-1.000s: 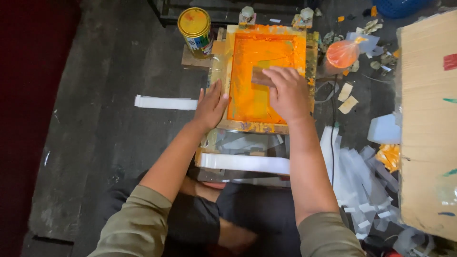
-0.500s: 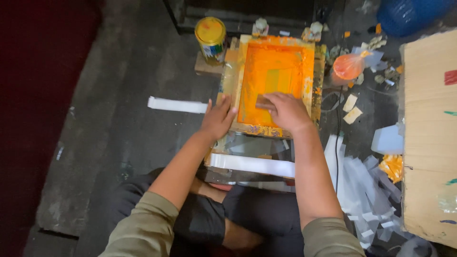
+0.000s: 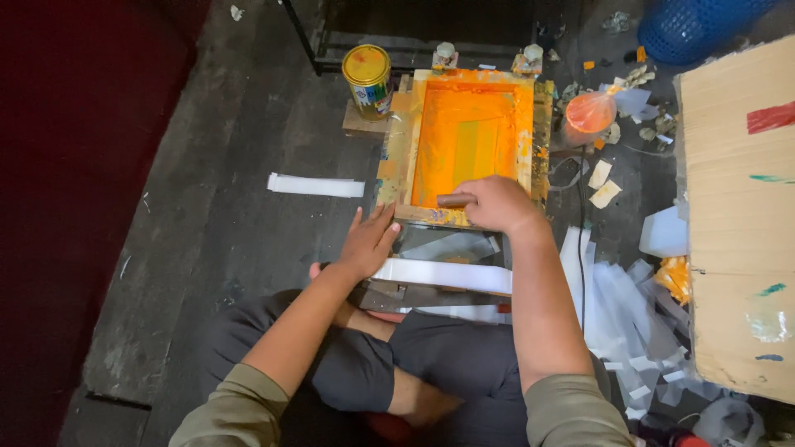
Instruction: A person is manually applying thin white labels or strips to a screen printing frame, using a wooden block to ensure they are flat.
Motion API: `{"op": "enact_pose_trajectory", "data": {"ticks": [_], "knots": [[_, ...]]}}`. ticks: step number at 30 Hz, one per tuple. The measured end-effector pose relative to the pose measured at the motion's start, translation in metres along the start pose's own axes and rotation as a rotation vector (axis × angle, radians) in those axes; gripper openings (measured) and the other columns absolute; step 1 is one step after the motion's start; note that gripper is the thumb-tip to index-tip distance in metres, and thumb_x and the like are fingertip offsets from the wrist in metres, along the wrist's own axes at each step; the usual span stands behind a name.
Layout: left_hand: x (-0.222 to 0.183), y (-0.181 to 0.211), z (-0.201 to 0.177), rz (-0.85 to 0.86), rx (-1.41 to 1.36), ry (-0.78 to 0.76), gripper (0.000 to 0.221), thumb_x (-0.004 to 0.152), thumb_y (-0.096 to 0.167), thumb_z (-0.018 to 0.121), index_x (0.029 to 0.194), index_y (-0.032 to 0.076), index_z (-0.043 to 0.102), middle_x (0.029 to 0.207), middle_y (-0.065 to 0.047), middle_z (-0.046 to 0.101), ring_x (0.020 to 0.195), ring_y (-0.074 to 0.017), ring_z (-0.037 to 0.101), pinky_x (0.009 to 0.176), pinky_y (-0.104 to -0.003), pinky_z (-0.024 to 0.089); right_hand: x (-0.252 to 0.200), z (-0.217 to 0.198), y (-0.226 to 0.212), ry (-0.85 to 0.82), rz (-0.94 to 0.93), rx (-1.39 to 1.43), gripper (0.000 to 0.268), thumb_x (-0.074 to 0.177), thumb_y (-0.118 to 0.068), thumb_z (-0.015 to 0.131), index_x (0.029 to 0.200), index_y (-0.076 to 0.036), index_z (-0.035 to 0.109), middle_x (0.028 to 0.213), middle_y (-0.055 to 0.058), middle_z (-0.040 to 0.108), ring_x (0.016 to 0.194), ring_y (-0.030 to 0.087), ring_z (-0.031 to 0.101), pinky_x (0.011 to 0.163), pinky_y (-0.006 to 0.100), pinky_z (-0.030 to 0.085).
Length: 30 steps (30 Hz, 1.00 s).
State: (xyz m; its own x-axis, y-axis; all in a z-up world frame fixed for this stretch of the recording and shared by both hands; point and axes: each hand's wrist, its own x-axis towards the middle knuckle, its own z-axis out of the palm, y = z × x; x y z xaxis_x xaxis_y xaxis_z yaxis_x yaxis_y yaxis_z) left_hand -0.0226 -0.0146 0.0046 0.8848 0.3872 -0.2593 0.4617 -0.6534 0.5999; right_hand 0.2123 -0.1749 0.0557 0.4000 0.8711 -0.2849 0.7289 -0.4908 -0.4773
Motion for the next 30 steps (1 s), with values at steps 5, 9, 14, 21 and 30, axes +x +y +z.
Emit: {"op": "enact_pose_trajectory", "data": {"ticks": [5,9,14,21,30], "knots": [[0.028,-0.002,-0.001,0.028,-0.063,0.057,0.067,0.111,0.050,0.023,0.159,0.004,0.034,0.161,-0.020,0.038,0.156,-0.0278,0.025,0.130,-0.047,-0.005,0.008,-0.008,0.013,0.258,-0.142,-0.026,0.042,0.088,-0.007,0.054,0.124,-0.016,0.074,0.118,0.008,0.076,0.116,0.033,0.068,0.103,0.048,0.052],[0.072,-0.009,-0.004,0.042,-0.116,0.114,0.072,0.112,0.053,0.020,0.158,0.000,0.035,0.161,-0.023,0.036,0.155,-0.0293,0.025,0.130,-0.045,-0.005,0.038,0.003,0.041,0.646,-0.343,-0.120,0.047,0.087,-0.007,0.054,0.130,-0.009,0.072,0.131,0.013,0.070,0.122,0.034,0.065,0.102,0.045,0.053],[0.112,-0.017,-0.009,0.057,-0.115,0.145,0.071,0.112,0.052,0.023,0.158,0.000,0.035,0.160,-0.024,0.038,0.153,-0.0299,0.029,0.130,-0.046,-0.003,0.063,0.028,0.059,0.641,-0.300,-0.201,0.050,0.083,-0.004,0.057,0.130,-0.013,0.072,0.127,0.012,0.071,0.123,0.033,0.064,0.104,0.044,0.052],[0.112,-0.013,-0.012,0.069,-0.057,0.171,0.063,0.112,0.044,0.029,0.159,0.003,0.036,0.159,-0.024,0.040,0.152,-0.0318,0.033,0.130,-0.048,0.002,0.078,0.042,0.066,0.338,-0.136,-0.207,0.060,0.083,-0.007,0.063,0.142,-0.017,0.061,0.138,0.015,0.064,0.132,0.038,0.056,0.106,0.060,0.046],[0.053,-0.012,-0.005,-0.026,-0.018,0.007,0.077,0.108,0.063,0.013,0.161,0.011,0.034,0.165,-0.013,0.033,0.157,-0.0213,0.022,0.131,-0.041,-0.006,0.001,-0.008,-0.026,-0.032,0.081,0.032,0.054,0.088,0.000,0.051,0.138,-0.014,0.063,0.133,0.019,0.067,0.129,0.046,0.058,0.109,0.063,0.044]]}}
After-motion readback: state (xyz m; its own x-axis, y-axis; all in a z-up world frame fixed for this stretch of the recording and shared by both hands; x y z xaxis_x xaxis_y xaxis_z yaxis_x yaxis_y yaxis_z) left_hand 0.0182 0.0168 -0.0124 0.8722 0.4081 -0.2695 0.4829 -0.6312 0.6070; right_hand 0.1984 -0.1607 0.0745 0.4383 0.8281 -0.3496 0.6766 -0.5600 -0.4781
